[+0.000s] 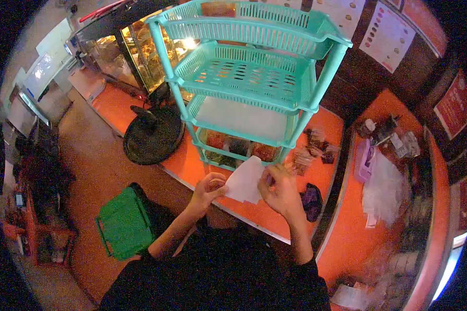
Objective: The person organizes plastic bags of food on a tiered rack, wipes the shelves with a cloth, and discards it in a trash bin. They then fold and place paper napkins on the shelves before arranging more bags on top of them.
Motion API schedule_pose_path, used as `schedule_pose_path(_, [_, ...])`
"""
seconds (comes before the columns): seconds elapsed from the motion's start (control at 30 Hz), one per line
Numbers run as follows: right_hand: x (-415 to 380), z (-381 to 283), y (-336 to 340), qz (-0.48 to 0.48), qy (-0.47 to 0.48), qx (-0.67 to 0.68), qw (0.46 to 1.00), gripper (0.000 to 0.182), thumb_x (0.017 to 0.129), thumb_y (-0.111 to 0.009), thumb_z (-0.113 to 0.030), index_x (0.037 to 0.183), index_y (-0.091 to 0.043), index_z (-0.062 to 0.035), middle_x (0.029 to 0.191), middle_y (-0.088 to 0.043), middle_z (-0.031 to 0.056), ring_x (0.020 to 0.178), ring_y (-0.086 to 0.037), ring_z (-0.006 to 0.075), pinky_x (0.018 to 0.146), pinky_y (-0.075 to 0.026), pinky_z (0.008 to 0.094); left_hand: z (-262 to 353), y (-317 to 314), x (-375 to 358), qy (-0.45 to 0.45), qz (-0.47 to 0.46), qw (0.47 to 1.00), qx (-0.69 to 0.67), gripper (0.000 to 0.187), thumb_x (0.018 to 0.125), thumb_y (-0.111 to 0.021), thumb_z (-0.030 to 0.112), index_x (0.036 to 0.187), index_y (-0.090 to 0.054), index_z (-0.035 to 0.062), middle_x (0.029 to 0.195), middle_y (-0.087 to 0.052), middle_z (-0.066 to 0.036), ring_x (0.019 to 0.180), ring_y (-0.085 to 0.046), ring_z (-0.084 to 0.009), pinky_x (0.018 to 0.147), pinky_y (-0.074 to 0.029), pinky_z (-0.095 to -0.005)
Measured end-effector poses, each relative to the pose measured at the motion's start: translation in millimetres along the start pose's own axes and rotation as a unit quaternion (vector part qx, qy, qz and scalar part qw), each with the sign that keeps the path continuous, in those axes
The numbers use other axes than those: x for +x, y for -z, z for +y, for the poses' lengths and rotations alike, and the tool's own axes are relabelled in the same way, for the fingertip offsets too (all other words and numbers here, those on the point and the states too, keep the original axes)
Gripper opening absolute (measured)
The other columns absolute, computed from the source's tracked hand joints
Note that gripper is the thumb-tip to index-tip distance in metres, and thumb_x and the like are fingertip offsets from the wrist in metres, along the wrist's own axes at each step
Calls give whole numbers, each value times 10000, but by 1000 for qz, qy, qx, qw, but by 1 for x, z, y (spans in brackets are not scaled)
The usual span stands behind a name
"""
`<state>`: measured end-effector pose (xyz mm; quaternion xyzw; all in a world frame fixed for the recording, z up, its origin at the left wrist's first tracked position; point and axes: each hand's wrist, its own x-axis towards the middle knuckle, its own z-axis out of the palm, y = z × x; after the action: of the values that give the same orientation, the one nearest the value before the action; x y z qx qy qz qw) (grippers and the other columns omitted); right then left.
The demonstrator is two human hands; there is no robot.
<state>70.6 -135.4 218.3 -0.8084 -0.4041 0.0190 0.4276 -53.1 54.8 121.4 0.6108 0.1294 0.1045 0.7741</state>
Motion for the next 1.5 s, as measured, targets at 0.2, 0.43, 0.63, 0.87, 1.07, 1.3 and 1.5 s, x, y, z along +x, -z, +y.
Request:
schedule_pose_path(0.2, [3, 9, -17, 29, 66, -59, 996, 147, 675, -642, 46, 765, -541, -11, 758, -513, 112, 717, -573, 282, 616, -458, 357, -26, -1, -17, -120, 150, 961, 198, 233, 840, -645, 24, 1047, -543, 55, 864, -591, -42, 788, -603, -126, 684, -504, -272])
schedule_pose_path(0.43, [2, -2, 12, -152, 118, -77, 978, 275, 663, -617, 61, 880, -709, -80, 824, -619, 140, 785, -623, 287, 706, -490, 363, -29, 23, -5, -280, 156, 877, 358, 117, 771, -603, -32, 868, -617, 30, 935, -522, -99, 837, -596, -221, 686, -499, -326])
schedule_pose_path(0.63, [1, -31, 35, -218, 145, -128, 956, 341, 675, -562, -1, 998, -667, -30, 898, -637, 165, 865, -614, 361, 775, -488, 405, 66, -31, -25, -381, -69, 878, 281, 187, 756, -640, 26, 934, -678, 69, 1292, -436, -137, 1225, -451, -293, 978, -409, -407])
schedule_pose_path(0.87, [3, -81, 61, -337, 148, 22, 930, 330, 696, -568, 16, 1016, -638, -30, 992, -627, 136, 975, -585, 304, 866, -444, 397, 38, 7, 4, -223, -365, 887, 176, 186, 819, -687, 117, 998, -699, 69, 1130, -642, -93, 1152, -549, -245, 1111, -267, -433])
schedule_pose_path(1.07, [-17, -85, 63, -280, 69, 66, 955, 200, 740, -660, -19, 933, -685, -66, 904, -633, 65, 903, -554, 213, 848, -415, 345, 19, 52, -28, -44, -259, 964, 46, 250, 806, -701, 88, 1048, -684, 29, 1037, -679, -67, 1050, -588, -153, 931, -466, -344])
schedule_pose_path(1.3, [-24, -69, 24, -49, -67, 8, 997, 156, 707, -654, -12, 858, -692, -13, 841, -665, 96, 833, -591, 169, 744, -460, 293, 36, 92, -18, -119, -28, 991, 60, 199, 806, -676, 22, 1004, -700, 14, 997, -685, -68, 946, -613, -143, 840, -483, -307])
schedule_pose_path(1.5, [12, -55, -6, 248, -13, -146, 958, 248, 713, -611, 8, 957, -623, -33, 924, -616, 171, 891, -620, 323, 725, -508, 382, 111, 59, 31, -380, 72, 891, 237, 315, 762, -668, 15, 1077, -661, 17, 1041, -655, -144, 1008, -605, -223, 870, -470, -336])
